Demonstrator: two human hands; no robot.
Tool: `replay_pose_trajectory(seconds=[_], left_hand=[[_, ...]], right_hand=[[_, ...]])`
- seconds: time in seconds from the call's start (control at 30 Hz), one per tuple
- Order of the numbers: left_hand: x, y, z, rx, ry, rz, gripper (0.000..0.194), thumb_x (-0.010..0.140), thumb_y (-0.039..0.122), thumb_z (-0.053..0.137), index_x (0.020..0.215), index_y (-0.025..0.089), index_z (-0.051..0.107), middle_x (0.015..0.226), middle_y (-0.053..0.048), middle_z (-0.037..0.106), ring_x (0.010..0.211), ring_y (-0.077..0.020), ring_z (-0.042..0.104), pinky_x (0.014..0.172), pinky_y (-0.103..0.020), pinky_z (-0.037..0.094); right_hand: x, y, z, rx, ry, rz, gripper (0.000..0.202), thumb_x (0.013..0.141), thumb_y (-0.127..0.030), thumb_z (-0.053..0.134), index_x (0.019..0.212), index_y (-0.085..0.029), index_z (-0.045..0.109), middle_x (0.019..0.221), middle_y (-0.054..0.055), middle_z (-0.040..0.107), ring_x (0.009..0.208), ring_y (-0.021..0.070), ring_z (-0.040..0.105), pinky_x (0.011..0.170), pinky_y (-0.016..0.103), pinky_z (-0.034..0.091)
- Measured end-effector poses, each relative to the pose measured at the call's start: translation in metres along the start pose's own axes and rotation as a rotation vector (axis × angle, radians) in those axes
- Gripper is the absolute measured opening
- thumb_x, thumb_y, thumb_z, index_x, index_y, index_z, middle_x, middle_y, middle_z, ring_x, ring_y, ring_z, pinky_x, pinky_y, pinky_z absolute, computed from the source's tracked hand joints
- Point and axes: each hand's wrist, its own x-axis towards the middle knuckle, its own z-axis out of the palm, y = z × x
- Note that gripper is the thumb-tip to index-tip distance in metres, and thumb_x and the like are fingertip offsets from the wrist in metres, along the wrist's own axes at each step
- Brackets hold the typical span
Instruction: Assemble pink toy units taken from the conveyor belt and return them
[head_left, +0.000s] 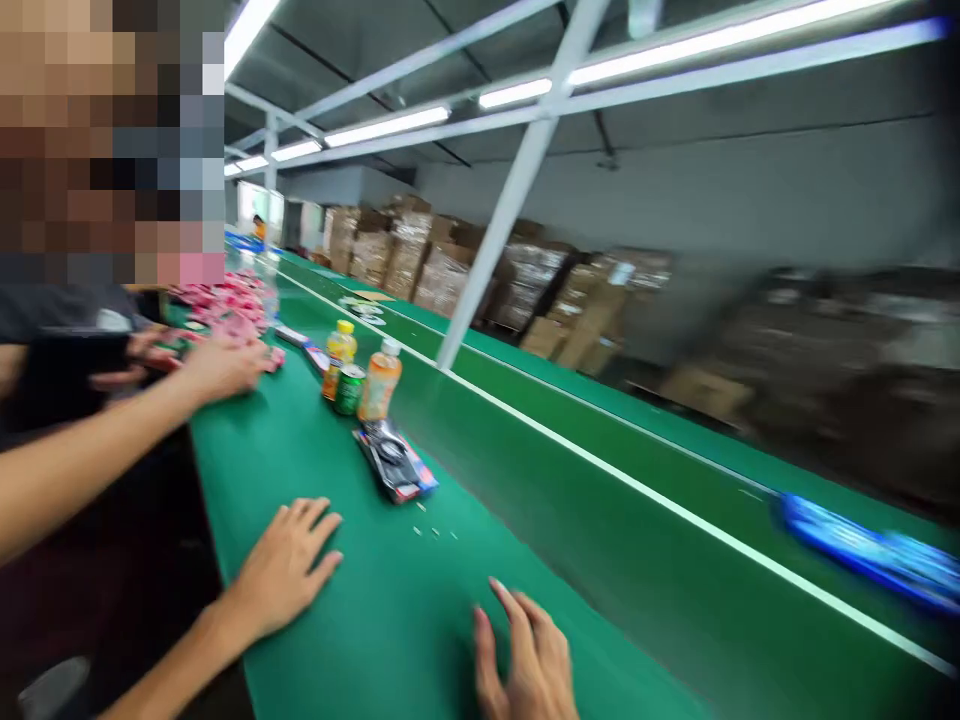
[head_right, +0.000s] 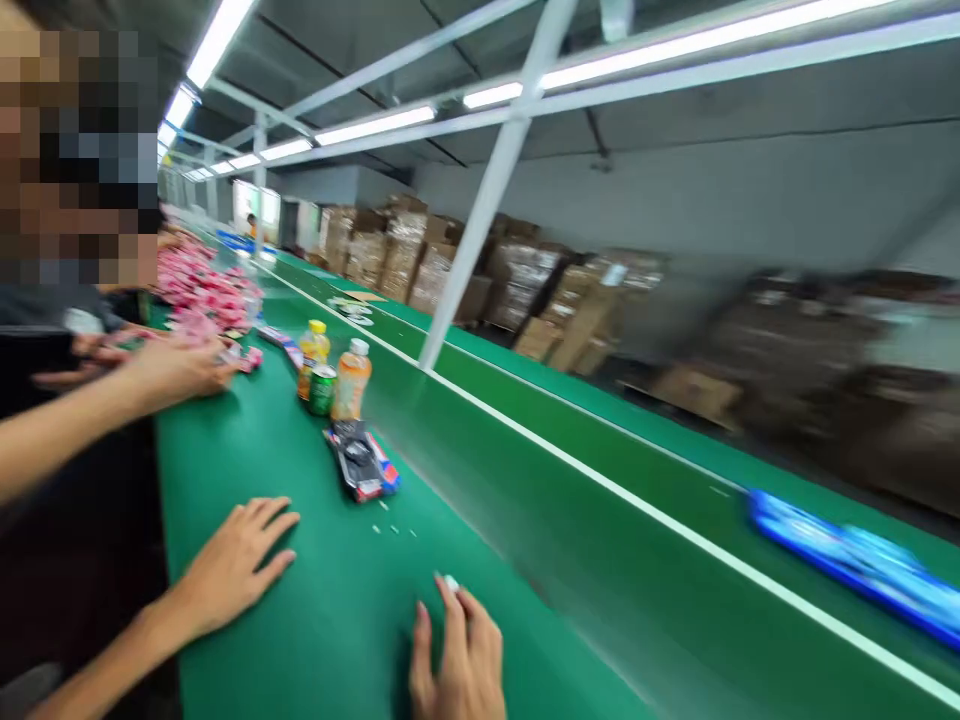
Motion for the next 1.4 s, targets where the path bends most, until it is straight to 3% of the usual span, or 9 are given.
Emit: replay_pose_trajectory(seconds=[0.1,0.27,0.7,0.97,1.23,1.4], left_hand=[[0.002,-0.012,0.010,0.007,0.074,0.049,0.043,0.100,0.044,0.050,0.134,0.023,0.065,0.143,-0.012,0.061,0.130,-0.0349,0.055,0.106,-0.056,0.046],[0.002,-0.021,0.015,0.008,0.088,0.097,0.052,0.101,0.054,0.042,0.135,0.022,0.065,0.142,-0.012,0.061,0.128,-0.0343,0.055,0.103,-0.053,0.047],[-0.001,-0.014,0.012,0.026,0.079,0.067,0.051,0.102,0.055,0.042,0.136,0.025,0.064,0.144,-0.009,0.061,0.131,-0.0335,0.055,0.104,-0.052,0.048],[-0.002,-0.014,0.012,0.023,0.089,0.063,0.055,0.103,0.059,0.036,0.136,0.025,0.064,0.144,-0.010,0.061,0.131,-0.0329,0.054,0.105,-0.053,0.046],[-0.002,-0.012,0.011,0.032,0.082,0.055,0.049,0.103,0.054,0.042,0.137,0.026,0.063,0.145,-0.009,0.060,0.133,-0.0322,0.053,0.108,-0.052,0.045],[-0.001,-0.011,0.008,0.019,0.081,0.050,0.047,0.102,0.052,0.045,0.136,0.025,0.063,0.144,-0.010,0.061,0.131,-0.0324,0.054,0.107,-0.052,0.045]], right_hand=[[0.000,0.016,-0.006,-0.163,0.010,0.053,0.069,0.100,-0.063,0.034,0.134,-0.010,0.061,0.130,0.025,0.062,0.121,0.0356,0.059,0.101,0.051,0.049],[-0.006,0.010,-0.009,-0.239,-0.200,0.081,0.052,0.103,-0.051,0.036,0.137,-0.022,0.062,0.140,0.015,0.060,0.131,0.0323,0.052,0.110,0.051,0.040],[-0.003,0.013,-0.007,-0.217,-0.261,0.186,0.059,0.099,-0.055,0.040,0.146,-0.024,0.054,0.147,0.016,0.053,0.138,0.0360,0.046,0.110,0.056,0.039],[0.009,0.013,-0.015,-0.034,-0.237,0.280,0.037,0.095,-0.049,0.048,0.120,-0.033,0.070,0.137,0.010,0.058,0.129,0.0338,0.050,0.102,0.053,0.042],[0.010,0.020,-0.009,0.091,-0.160,0.199,0.066,0.094,-0.076,0.030,0.090,-0.026,0.072,0.119,0.013,0.066,0.114,0.0323,0.058,0.095,0.049,0.044],[0.008,0.019,-0.013,0.209,-0.180,0.172,0.064,0.092,-0.077,0.033,0.085,-0.023,0.067,0.116,0.014,0.067,0.109,0.0304,0.059,0.094,0.046,0.045]])
